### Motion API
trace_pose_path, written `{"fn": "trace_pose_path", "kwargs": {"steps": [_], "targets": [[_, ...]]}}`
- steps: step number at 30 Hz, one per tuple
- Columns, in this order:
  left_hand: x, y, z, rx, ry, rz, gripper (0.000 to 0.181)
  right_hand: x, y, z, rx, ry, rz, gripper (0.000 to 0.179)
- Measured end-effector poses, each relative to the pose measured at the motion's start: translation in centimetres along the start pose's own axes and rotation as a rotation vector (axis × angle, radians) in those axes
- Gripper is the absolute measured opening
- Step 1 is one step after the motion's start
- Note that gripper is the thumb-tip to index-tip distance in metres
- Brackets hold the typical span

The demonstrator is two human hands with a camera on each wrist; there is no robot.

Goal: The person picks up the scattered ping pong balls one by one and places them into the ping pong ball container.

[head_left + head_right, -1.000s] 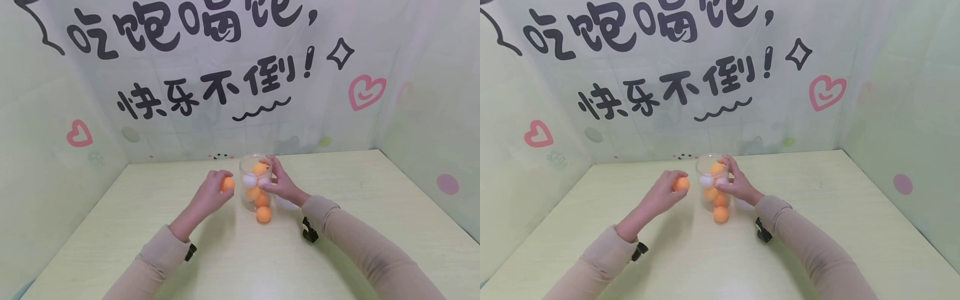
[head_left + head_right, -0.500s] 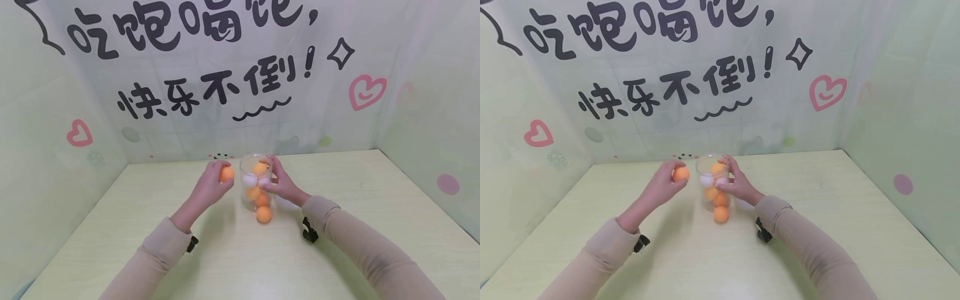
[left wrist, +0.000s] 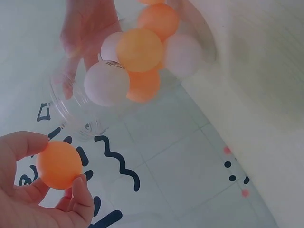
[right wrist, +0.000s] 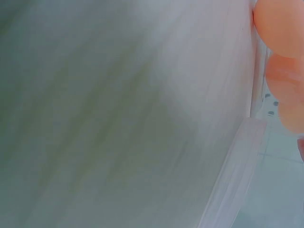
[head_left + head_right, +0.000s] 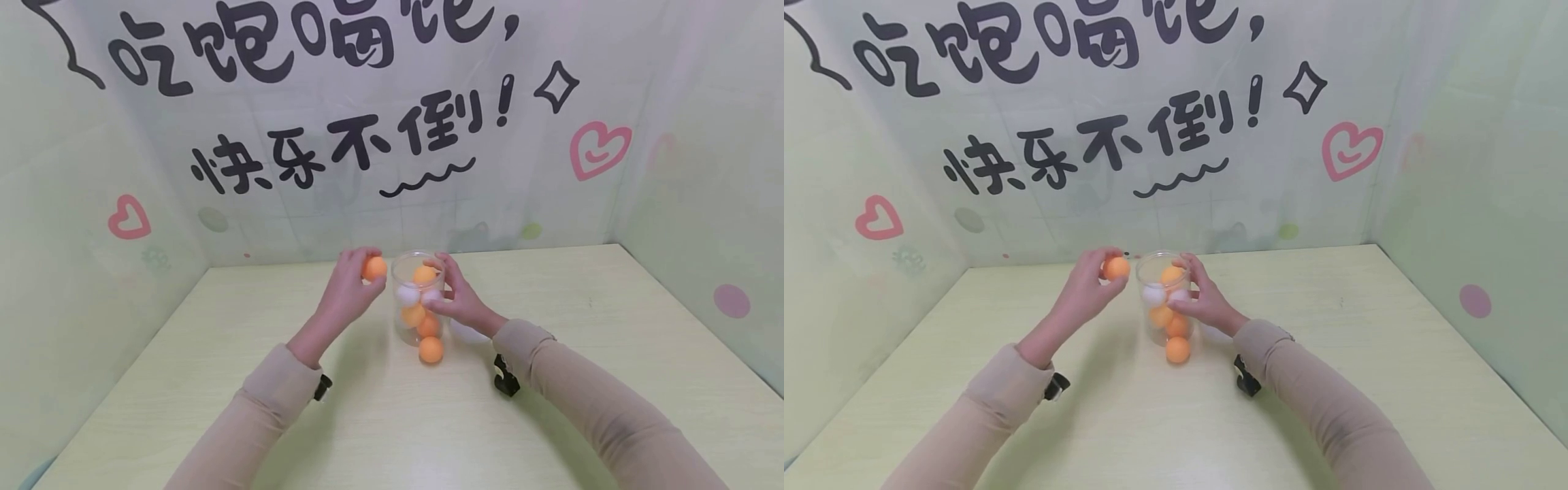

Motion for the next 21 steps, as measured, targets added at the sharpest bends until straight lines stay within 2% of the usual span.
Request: {"fn": "trace_pose_path", "kwargs": {"steps": [11,18,21], "targets": [[1.4,-0.4,-1.0,0.0,-0.059,0.008,0.042,0.0,0.0,-0.1,0.0,0.001,0.003,0.071],[2.2,-0.7,-1.5,0.01,-0.075,-0.047,0.041,-0.1,0.0,0.0,0.004,-0.023,0.01,0.074],[2.5,-0.9,-1.7,-0.006,-0.071,-0.057,0.04,-0.1,0.1,0.0,0.002,-0.028,0.005,0.075]]}}
Point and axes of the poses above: each hand's wrist, its own z-axis away from the middle knuckle, its own y-axis out of the back of the hand, x = y × z, the point moved 3 cm from there along -z, towards the middle knuckle, and after that the axes turned 9 degrees about -z, right-handed, at the moved point
